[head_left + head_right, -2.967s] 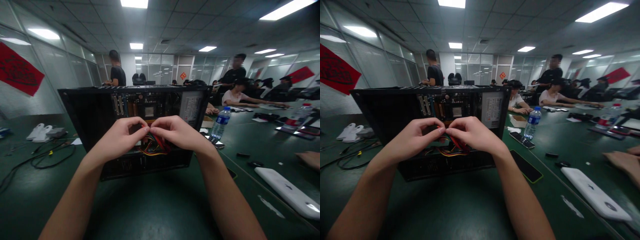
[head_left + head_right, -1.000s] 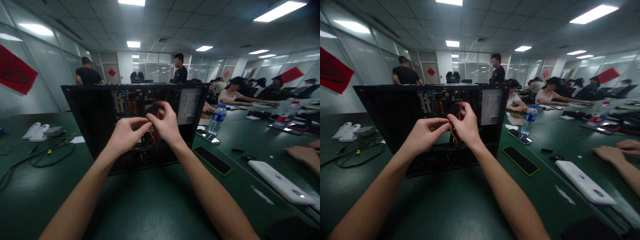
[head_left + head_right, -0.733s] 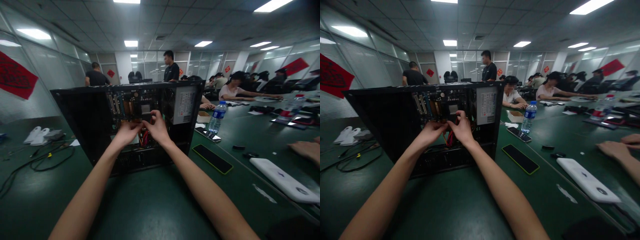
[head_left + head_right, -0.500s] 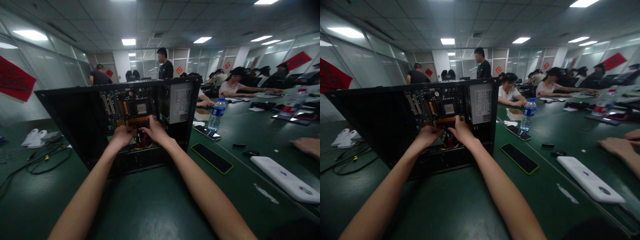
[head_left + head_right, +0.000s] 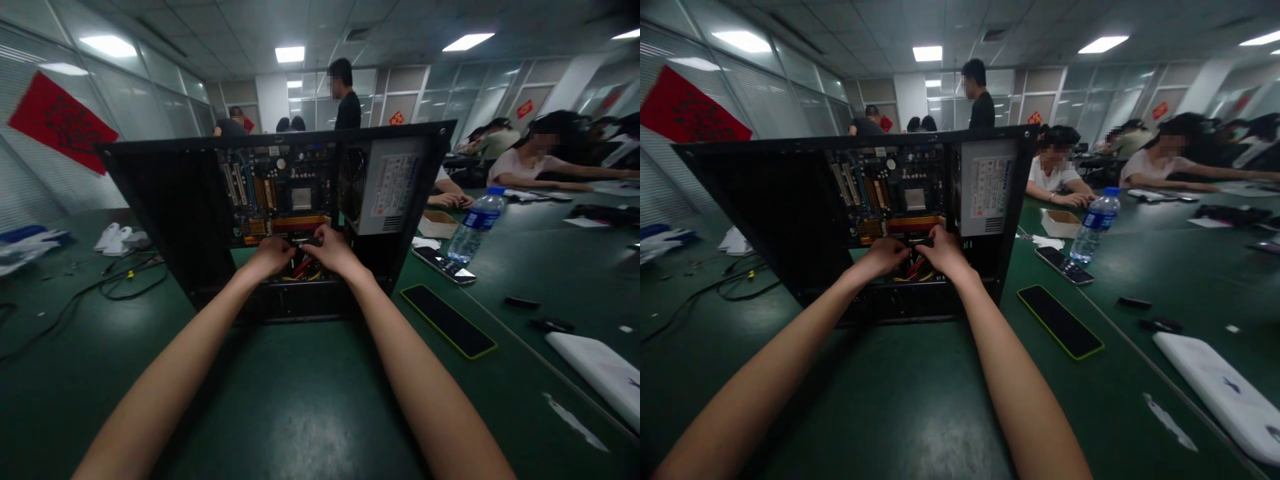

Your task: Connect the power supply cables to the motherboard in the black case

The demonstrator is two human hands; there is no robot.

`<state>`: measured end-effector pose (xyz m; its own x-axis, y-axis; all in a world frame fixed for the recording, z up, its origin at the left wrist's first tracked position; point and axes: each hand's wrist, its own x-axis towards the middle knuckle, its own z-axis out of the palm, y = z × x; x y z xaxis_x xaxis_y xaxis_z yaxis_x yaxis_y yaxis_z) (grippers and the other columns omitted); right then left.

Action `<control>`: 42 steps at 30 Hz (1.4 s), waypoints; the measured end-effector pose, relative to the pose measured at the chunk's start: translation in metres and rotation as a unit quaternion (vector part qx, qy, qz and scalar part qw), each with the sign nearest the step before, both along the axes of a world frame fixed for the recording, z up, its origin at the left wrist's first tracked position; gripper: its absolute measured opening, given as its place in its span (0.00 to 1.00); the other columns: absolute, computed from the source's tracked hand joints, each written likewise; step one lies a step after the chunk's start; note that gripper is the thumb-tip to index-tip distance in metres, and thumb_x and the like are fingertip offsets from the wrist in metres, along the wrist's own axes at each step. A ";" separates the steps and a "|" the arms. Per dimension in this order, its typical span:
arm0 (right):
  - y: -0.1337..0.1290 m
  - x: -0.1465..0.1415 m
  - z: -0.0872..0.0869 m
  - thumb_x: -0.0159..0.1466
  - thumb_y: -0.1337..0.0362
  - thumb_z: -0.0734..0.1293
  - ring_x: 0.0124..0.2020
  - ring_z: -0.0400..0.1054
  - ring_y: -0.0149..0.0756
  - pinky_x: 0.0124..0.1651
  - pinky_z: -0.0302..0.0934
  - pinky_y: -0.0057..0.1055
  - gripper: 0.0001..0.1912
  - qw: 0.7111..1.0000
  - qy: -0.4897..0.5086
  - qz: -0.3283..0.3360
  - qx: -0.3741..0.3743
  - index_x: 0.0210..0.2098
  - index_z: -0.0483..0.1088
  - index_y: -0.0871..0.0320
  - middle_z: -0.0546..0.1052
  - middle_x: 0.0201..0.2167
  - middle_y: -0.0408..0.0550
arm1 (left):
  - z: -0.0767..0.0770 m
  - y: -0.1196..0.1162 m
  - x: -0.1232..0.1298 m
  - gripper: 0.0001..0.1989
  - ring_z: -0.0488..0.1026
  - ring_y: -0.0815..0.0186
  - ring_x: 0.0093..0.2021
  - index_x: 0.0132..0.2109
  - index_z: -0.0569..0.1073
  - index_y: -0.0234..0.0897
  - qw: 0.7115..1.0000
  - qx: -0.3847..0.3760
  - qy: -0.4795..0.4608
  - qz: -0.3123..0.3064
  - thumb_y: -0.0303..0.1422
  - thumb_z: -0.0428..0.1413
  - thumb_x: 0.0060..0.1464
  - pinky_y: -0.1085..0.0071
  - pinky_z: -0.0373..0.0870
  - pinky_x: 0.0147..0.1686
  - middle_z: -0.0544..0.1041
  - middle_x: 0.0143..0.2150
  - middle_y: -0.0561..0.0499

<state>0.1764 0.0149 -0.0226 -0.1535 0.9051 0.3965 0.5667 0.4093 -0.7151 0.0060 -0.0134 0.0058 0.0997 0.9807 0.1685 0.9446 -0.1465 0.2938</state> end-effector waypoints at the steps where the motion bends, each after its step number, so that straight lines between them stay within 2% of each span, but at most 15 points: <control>1: 0.000 0.000 0.000 0.57 0.59 0.74 0.32 0.64 0.33 0.34 0.52 0.28 0.16 1.000 0.003 -0.001 0.000 0.35 0.63 0.57 0.71 0.29 0.41 | -0.001 0.001 0.000 0.18 0.73 0.62 0.31 0.36 0.82 0.31 1.000 0.001 -0.004 0.002 0.38 0.52 0.61 0.69 0.58 0.31 0.79 0.29 0.44; 10: -0.007 -0.001 0.007 0.56 0.61 0.74 0.31 0.65 0.33 0.34 0.52 0.28 0.16 1.000 0.018 0.005 -0.024 0.33 0.62 0.57 0.71 0.28 0.41 | -0.007 0.008 -0.003 0.16 0.72 0.64 0.28 0.30 0.82 0.31 0.997 -0.021 -0.065 0.030 0.36 0.54 0.58 0.71 0.57 0.26 0.77 0.25 0.47; 17: -0.003 -0.001 0.004 0.56 0.60 0.73 0.30 0.64 0.33 0.33 0.52 0.28 0.16 0.999 0.022 0.002 -0.025 0.32 0.61 0.56 0.69 0.26 0.40 | -0.007 0.010 0.002 0.17 0.74 0.65 0.28 0.40 0.84 0.30 0.991 -0.046 -0.115 0.048 0.35 0.52 0.60 0.74 0.63 0.26 0.81 0.30 0.46; 21: 0.001 -0.002 0.000 0.55 0.62 0.73 0.30 0.66 0.33 0.34 0.54 0.28 0.14 0.999 0.041 0.020 -0.027 0.33 0.63 0.57 0.71 0.26 0.40 | -0.008 0.014 0.008 0.16 0.76 0.63 0.30 0.36 0.84 0.30 0.991 -0.044 -0.111 0.052 0.36 0.54 0.59 0.73 0.64 0.28 0.82 0.30 0.45; 23: 0.004 -0.003 -0.001 0.55 0.64 0.73 0.30 0.67 0.32 0.34 0.56 0.27 0.13 0.994 0.081 0.045 -0.057 0.34 0.64 0.58 0.71 0.27 0.40 | -0.010 0.013 0.009 0.16 0.76 0.62 0.32 0.36 0.84 0.30 0.993 -0.033 -0.100 0.055 0.35 0.53 0.60 0.72 0.64 0.29 0.82 0.30 0.44; 26: 0.006 -0.005 -0.001 0.58 0.69 0.71 0.27 0.67 0.29 0.32 0.58 0.25 0.11 0.977 0.146 0.076 -0.132 0.37 0.65 0.59 0.72 0.26 0.39 | -0.014 0.008 0.007 0.16 0.76 0.63 0.34 0.38 0.84 0.30 0.996 -0.009 -0.080 0.049 0.34 0.52 0.62 0.72 0.63 0.32 0.82 0.32 0.43; 31: 0.004 -0.007 0.003 0.62 0.78 0.67 0.24 0.67 0.26 0.29 0.61 0.22 0.08 0.943 0.247 0.066 -0.214 0.36 0.67 0.62 0.72 0.23 0.40 | -0.016 0.003 0.000 0.15 0.75 0.65 0.32 0.38 0.84 0.34 0.998 -0.012 -0.067 0.016 0.34 0.53 0.61 0.73 0.62 0.30 0.81 0.30 0.48; 36: 0.004 -0.008 0.004 0.65 0.81 0.64 0.26 0.73 0.30 0.35 0.73 0.29 0.07 0.880 0.328 0.094 -0.331 0.35 0.68 0.65 0.75 0.25 0.47 | -0.017 0.005 -0.002 0.15 0.76 0.63 0.33 0.38 0.84 0.35 0.998 0.000 -0.053 0.017 0.34 0.53 0.61 0.71 0.64 0.32 0.82 0.32 0.45; 38: 0.007 -0.009 0.003 0.66 0.81 0.63 0.26 0.73 0.29 0.38 0.74 0.29 0.08 0.865 0.346 0.086 -0.353 0.35 0.68 0.66 0.75 0.25 0.47 | -0.017 0.005 -0.002 0.15 0.77 0.62 0.35 0.39 0.84 0.35 0.999 0.006 -0.050 0.018 0.35 0.53 0.61 0.70 0.64 0.33 0.82 0.33 0.44; 42: 0.013 -0.010 0.002 0.67 0.81 0.62 0.26 0.74 0.29 0.40 0.75 0.30 0.08 0.854 0.355 0.066 -0.376 0.34 0.68 0.68 0.75 0.25 0.48 | -0.019 0.004 -0.002 0.16 0.78 0.60 0.38 0.39 0.84 0.36 0.999 0.020 -0.047 0.019 0.36 0.52 0.62 0.70 0.67 0.35 0.83 0.36 0.43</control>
<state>0.1666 0.0276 -0.0211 -0.2357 0.9383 -0.2529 -0.1335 -0.2891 -0.9480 0.0040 -0.0090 -0.0128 0.0455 0.9758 0.2139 0.9183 -0.1251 0.3756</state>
